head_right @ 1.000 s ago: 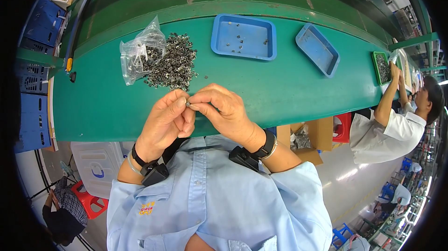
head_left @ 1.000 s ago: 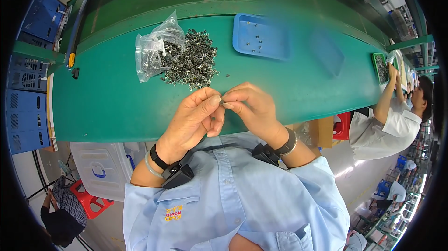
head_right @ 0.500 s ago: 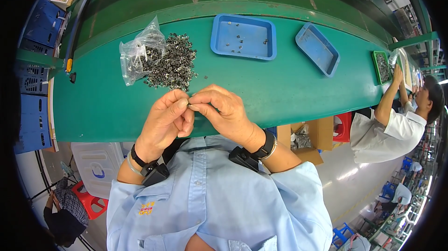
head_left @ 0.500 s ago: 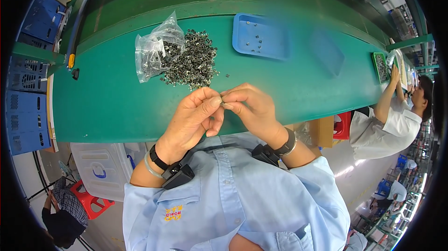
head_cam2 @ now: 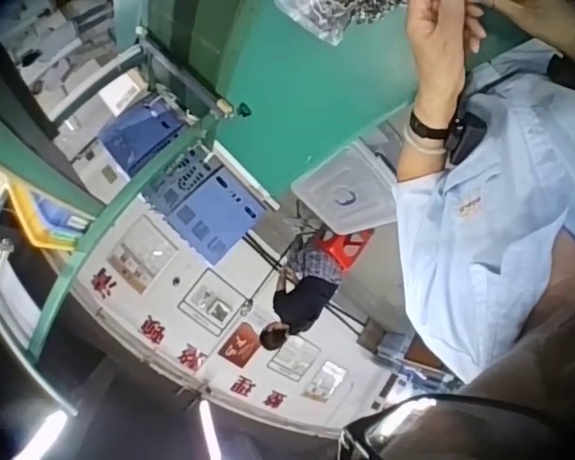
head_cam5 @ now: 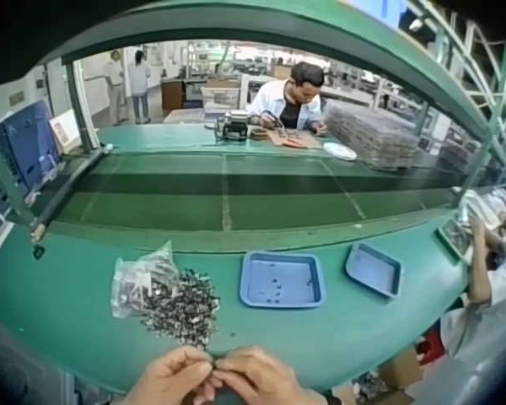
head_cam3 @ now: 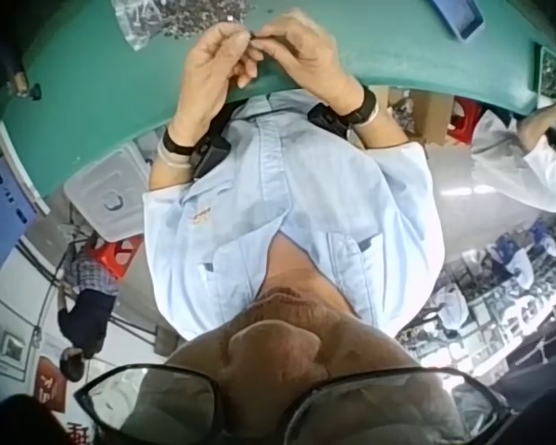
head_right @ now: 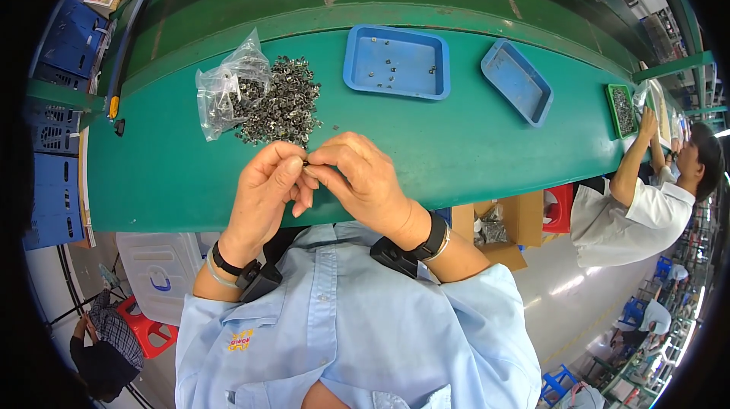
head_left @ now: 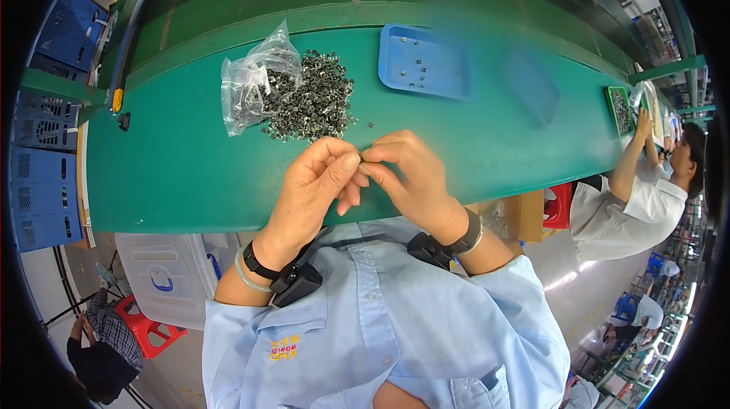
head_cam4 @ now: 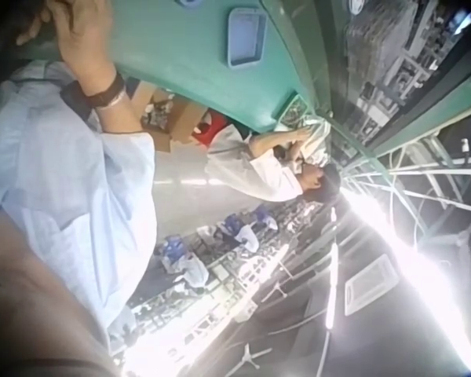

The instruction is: The person pours small metal components from two trays into a larger blue bin, empties a plastic bag of components onto the table, and picks up a pair of glasses. They then pick up the components one at a time, pressing them together by hand and placing the assembled pieces into a small blue tray.

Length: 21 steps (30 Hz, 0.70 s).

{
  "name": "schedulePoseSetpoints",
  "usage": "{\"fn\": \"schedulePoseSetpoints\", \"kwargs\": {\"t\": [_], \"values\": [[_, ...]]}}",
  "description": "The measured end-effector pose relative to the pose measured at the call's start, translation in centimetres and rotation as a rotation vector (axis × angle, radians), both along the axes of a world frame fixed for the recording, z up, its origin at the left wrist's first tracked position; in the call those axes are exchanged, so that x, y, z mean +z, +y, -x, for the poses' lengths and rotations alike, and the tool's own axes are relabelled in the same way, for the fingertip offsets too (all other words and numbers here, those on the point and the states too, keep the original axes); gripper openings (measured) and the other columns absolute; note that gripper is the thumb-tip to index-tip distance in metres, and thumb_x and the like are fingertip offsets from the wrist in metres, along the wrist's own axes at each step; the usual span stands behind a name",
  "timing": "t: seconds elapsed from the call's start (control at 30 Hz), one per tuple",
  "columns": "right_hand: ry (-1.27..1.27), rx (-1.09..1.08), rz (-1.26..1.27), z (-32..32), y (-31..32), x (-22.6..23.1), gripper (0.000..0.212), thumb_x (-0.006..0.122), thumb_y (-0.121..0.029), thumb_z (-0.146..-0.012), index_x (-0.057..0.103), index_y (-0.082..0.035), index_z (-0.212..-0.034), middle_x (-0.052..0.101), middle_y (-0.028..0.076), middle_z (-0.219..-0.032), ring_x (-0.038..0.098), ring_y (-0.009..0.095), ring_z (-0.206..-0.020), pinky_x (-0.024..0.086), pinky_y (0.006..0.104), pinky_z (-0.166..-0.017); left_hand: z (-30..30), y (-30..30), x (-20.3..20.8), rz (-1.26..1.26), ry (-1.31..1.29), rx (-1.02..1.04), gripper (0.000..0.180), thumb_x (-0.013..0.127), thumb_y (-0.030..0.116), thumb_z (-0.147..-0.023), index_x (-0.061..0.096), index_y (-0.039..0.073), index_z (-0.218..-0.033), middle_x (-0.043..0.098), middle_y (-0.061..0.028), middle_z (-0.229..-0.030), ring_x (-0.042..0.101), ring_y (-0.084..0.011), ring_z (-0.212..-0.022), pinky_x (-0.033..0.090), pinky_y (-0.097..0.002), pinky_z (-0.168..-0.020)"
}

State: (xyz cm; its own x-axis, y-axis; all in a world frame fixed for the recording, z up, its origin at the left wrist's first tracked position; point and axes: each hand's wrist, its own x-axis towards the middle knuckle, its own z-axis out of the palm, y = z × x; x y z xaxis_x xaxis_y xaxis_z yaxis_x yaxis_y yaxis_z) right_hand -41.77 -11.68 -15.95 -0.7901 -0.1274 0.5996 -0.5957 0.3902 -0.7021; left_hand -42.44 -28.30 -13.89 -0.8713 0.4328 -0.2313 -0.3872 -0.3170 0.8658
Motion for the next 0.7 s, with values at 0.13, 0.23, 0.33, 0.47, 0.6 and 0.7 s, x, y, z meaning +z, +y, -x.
{"fn": "schedulePoseSetpoints", "kwargs": {"t": [0.13, 0.23, 0.33, 0.47, 0.6, 0.7], "values": [[0.004, 0.018, -0.005, -0.1, -0.1, -0.3, 0.023, 0.072, 0.000, -0.073, 0.058, -0.006, -0.091, 0.061, 0.007, -0.082, 0.060, 0.023, -0.073, 0.049, 0.0323, -0.061, 0.3, -0.4, -0.1, 0.001, -0.047, -0.033, 0.016, 0.053, 0.018, -0.096, 0.055, 0.002, -0.093, 0.061, -0.0064, -0.077, 0.054, -0.0076, -0.057, 0.040, -0.0197, -0.046], [-0.044, 0.019, 0.003, -0.3, -0.1, -0.3, 0.021, 0.072, -0.002, -0.074, 0.060, -0.008, -0.090, 0.061, 0.006, -0.084, 0.060, 0.023, -0.076, 0.049, 0.0323, -0.065, 0.4, -0.6, -0.2, -0.018, -0.085, -0.043, 0.015, 0.054, 0.017, -0.095, 0.055, 0.003, -0.092, 0.061, -0.0060, -0.076, 0.054, -0.0074, -0.057, 0.040, -0.0194, -0.047], [-0.083, 0.022, 0.015, -0.4, -0.2, -0.2, 0.019, 0.072, -0.002, -0.075, 0.061, -0.008, -0.089, 0.061, 0.005, -0.085, 0.060, 0.022, -0.078, 0.048, 0.0322, -0.067, 0.5, -0.7, -0.4, -0.045, -0.107, -0.043, 0.014, 0.055, 0.017, -0.095, 0.055, 0.003, -0.090, 0.061, -0.0056, -0.075, 0.054, -0.0074, -0.057, 0.040, -0.0191, -0.047], [-0.100, 0.035, 0.034, -0.4, -0.1, -0.1, 0.020, 0.071, -0.001, -0.074, 0.060, -0.008, -0.090, 0.062, 0.006, -0.084, 0.060, 0.022, -0.077, 0.049, 0.0320, -0.065, 0.6, -0.8, -0.9, -0.095, -0.121, -0.064, 0.014, 0.056, 0.018, -0.094, 0.055, 0.005, -0.088, 0.060, -0.0044, -0.072, 0.054, -0.0073, -0.056, 0.040, -0.0192, -0.047], [-0.074, 0.058, 0.041, -0.4, -0.1, 0.0, 0.022, 0.071, 0.000, -0.074, 0.058, -0.006, -0.091, 0.061, 0.007, -0.082, 0.061, 0.023, -0.074, 0.050, 0.0319, -0.062, 0.6, -0.9, -1.1, -0.187, -0.150, -0.096, 0.015, 0.057, 0.019, -0.093, 0.055, 0.006, -0.087, 0.060, -0.0035, -0.070, 0.054, -0.0071, -0.056, 0.040, -0.0196, -0.048], [-0.084, 0.065, 0.050, -0.4, -0.1, 0.0, 0.022, 0.071, 0.000, -0.074, 0.058, -0.006, -0.091, 0.062, 0.007, -0.082, 0.061, 0.022, -0.074, 0.050, 0.0317, -0.062, 0.6, -0.8, -1.2, -0.238, -0.168, -0.106, 0.015, 0.057, 0.020, -0.094, 0.055, 0.006, -0.087, 0.059, -0.0030, -0.068, 0.053, -0.0072, -0.056, 0.040, -0.0199, -0.048]]}}
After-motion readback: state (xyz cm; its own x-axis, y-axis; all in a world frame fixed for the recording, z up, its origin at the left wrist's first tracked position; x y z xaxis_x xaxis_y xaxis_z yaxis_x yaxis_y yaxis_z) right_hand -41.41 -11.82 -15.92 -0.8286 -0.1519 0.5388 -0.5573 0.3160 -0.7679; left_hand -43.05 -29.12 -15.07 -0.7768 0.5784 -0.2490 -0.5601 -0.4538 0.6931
